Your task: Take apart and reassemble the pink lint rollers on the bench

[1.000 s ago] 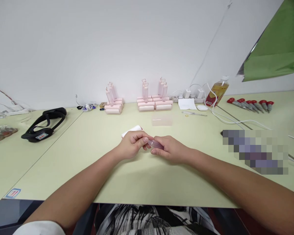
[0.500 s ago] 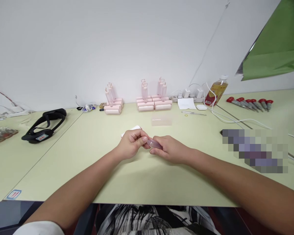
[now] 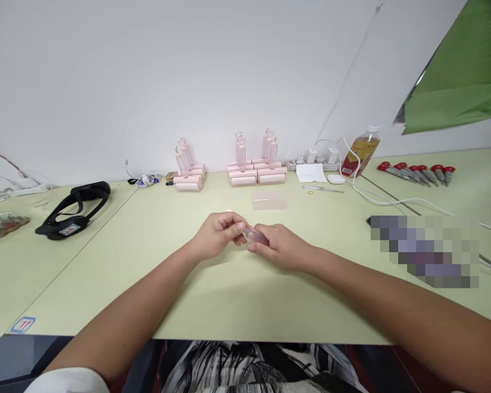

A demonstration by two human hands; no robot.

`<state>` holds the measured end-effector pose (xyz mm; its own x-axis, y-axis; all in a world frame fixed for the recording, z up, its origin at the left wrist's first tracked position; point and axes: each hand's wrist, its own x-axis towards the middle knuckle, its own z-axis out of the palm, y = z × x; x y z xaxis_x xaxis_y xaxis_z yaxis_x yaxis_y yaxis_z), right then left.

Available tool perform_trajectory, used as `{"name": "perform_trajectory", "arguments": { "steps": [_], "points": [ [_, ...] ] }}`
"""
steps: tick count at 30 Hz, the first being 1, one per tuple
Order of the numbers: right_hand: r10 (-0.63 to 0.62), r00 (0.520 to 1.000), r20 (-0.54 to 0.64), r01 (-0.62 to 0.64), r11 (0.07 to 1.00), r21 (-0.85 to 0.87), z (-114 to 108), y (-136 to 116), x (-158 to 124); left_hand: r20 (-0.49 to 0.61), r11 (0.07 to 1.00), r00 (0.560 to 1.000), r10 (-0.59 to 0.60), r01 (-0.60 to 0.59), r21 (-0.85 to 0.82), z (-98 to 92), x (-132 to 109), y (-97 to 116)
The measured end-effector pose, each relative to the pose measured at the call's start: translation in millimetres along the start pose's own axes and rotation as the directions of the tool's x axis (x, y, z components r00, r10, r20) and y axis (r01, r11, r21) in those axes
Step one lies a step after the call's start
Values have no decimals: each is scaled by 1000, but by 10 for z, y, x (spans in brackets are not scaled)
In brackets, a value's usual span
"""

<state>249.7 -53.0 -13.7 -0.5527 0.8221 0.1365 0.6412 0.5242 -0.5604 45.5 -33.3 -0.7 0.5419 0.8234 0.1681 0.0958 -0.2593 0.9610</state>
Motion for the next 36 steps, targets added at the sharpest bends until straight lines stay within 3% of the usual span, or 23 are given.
{"name": "perform_trajectory", "arguments": {
  "steps": [2,4,6,9,12,17,22,29,36],
  "points": [
    [30,998,-57,-28,999,29,-8,-39,22,-64,995,996,56,-50,81,-78,24,29],
    [42,996,-85,-40,999,19,-21,-45,32,-204,963,969,135,-81,256,-163,46,29],
    [62,995,-75,-63,998,-18,-33,-13,28,-308,882,934,182,-17,471,-238,68,-17],
    [102,994,-48,-105,992,-65,-46,59,13,-312,716,946,92,155,681,-300,91,-141],
    [89,995,-40,-92,992,-89,-45,84,-1,-289,639,953,-86,275,718,-310,96,-232],
    [132,991,26,-133,990,38,-23,25,-38,-346,747,899,-270,422,514,-273,85,-206],
    [141,989,34,-143,989,46,-16,-4,-57,-249,894,901,-355,405,192,-172,99,-189],
    [106,994,22,-105,994,-32,-20,22,-42,-198,843,832,-519,459,-282,-129,119,-198],
    [29,1000,-5,-29,991,-132,-21,5,-45,-149,815,832,-534,460,-352,-115,113,-173]
  ]
}}
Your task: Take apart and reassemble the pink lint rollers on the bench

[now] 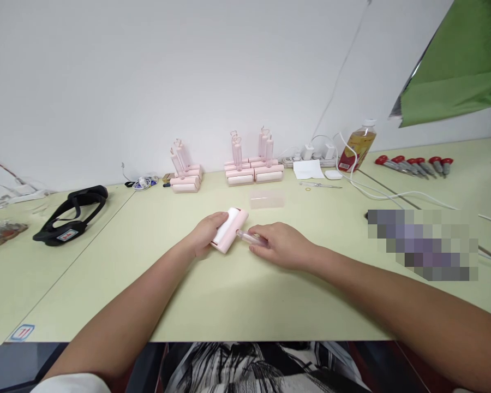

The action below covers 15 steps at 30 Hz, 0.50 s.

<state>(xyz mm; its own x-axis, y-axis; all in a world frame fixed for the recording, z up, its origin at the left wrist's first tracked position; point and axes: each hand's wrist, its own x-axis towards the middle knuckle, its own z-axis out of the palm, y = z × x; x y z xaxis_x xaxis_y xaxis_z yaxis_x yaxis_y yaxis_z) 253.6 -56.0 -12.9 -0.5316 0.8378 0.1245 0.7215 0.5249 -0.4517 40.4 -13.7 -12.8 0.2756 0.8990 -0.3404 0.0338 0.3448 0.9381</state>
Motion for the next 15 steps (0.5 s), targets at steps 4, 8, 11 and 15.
{"name": "perform_trajectory", "arguments": {
  "steps": [4,8,11,15],
  "points": [
    [2,1000,4,-2,998,-56,9,10,3,3,998,1000,30,-30,52,7,7,-18],
    [9,1000,25,-8,998,-57,20,13,4,20,979,996,92,-94,180,13,-6,-31],
    [13,999,37,-10,998,-66,28,2,2,65,936,986,152,-165,312,19,-31,-38],
    [16,999,47,-13,997,-74,43,-17,-4,79,892,979,188,-204,403,31,-62,-49]
  ]
}}
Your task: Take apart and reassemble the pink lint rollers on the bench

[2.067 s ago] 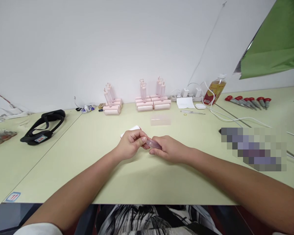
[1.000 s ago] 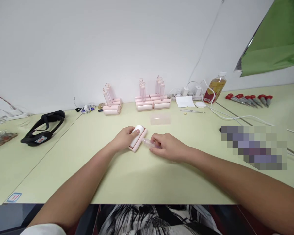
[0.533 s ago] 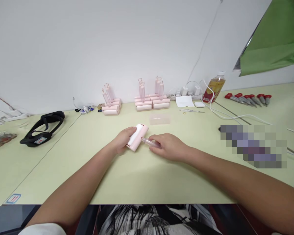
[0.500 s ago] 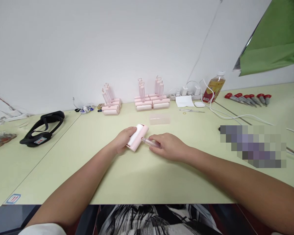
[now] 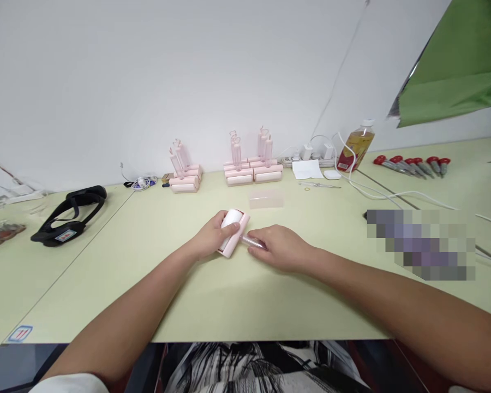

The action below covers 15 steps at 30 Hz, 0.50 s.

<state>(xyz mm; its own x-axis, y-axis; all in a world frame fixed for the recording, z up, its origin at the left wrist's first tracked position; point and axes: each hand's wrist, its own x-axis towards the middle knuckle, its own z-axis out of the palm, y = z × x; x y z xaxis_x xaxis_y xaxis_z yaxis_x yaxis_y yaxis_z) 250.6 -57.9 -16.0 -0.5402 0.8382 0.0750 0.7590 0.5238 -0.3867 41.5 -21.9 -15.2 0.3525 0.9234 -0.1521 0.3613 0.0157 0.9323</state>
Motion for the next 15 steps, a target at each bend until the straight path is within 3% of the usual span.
{"name": "perform_trajectory", "arguments": {
  "steps": [11,15],
  "points": [
    [-47,999,0,47,999,-15,-2,-24,-3,15,997,997,-74,74,20,73,4,7],
    [-41,999,11,40,995,93,-19,-21,-22,15,998,999,-40,39,56,140,-57,62]
  ]
}}
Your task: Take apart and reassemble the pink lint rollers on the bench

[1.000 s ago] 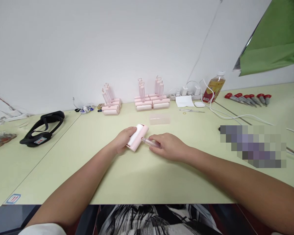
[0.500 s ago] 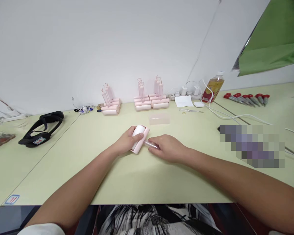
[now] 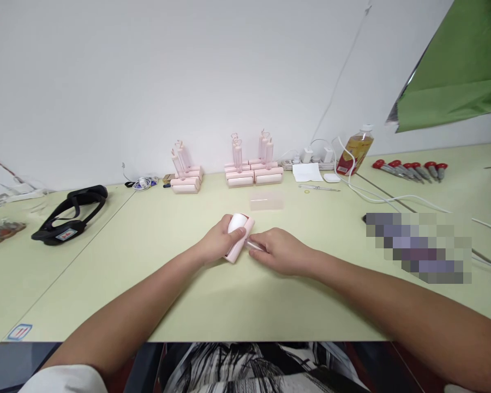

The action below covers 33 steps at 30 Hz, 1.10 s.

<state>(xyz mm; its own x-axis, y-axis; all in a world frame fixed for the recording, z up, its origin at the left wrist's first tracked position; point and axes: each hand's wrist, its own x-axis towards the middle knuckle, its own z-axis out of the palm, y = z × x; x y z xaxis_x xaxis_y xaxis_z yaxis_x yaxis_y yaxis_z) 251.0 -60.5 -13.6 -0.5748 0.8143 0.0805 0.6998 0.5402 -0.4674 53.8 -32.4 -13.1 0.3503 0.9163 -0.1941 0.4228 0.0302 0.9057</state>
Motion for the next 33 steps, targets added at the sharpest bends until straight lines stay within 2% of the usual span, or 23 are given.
{"name": "perform_trajectory", "arguments": {
  "steps": [7,11,13,15,17,19,20,22,24,26,27,29,31,33],
  "points": [
    [46,998,52,-62,925,375,-16,51,-13,0,983,983,184,-184,17,25,-77,25],
    [61,997,57,-80,889,451,-29,49,39,-67,990,991,119,-123,-66,29,-33,49],
    [95,995,24,-95,882,461,-36,43,72,-126,981,992,22,-46,-189,4,14,82],
    [162,986,-33,-124,855,503,-32,44,104,-151,920,987,-63,-1,-391,-45,66,107],
    [261,958,-114,-144,790,596,-16,55,136,-112,808,992,-66,-13,-589,-92,110,104],
    [362,909,-206,-111,688,717,9,69,167,-29,722,1000,-1,-19,-691,-91,131,68],
    [404,882,-240,-76,627,775,23,73,181,15,717,999,35,-14,-697,-60,130,43],
    [456,853,-253,-10,500,866,51,66,202,85,787,991,107,-32,-616,65,108,-6],
    [470,851,-233,37,389,920,77,35,211,107,892,972,208,-144,-428,239,73,-40],
    [453,861,-232,79,333,940,99,-6,210,76,936,951,299,-277,-219,396,50,-60],
    [432,868,-245,95,339,936,107,-18,209,38,938,944,327,-320,-131,448,50,-69],
    [373,884,-282,98,443,891,112,2,216,-67,932,930,362,-363,7,485,72,-93],
    [300,881,-366,91,652,752,99,110,246,-150,922,910,386,-376,89,444,110,-130],
    [218,834,-507,72,868,492,64,310,297,-175,919,903,393,-379,108,363,145,-171]
  ]
}}
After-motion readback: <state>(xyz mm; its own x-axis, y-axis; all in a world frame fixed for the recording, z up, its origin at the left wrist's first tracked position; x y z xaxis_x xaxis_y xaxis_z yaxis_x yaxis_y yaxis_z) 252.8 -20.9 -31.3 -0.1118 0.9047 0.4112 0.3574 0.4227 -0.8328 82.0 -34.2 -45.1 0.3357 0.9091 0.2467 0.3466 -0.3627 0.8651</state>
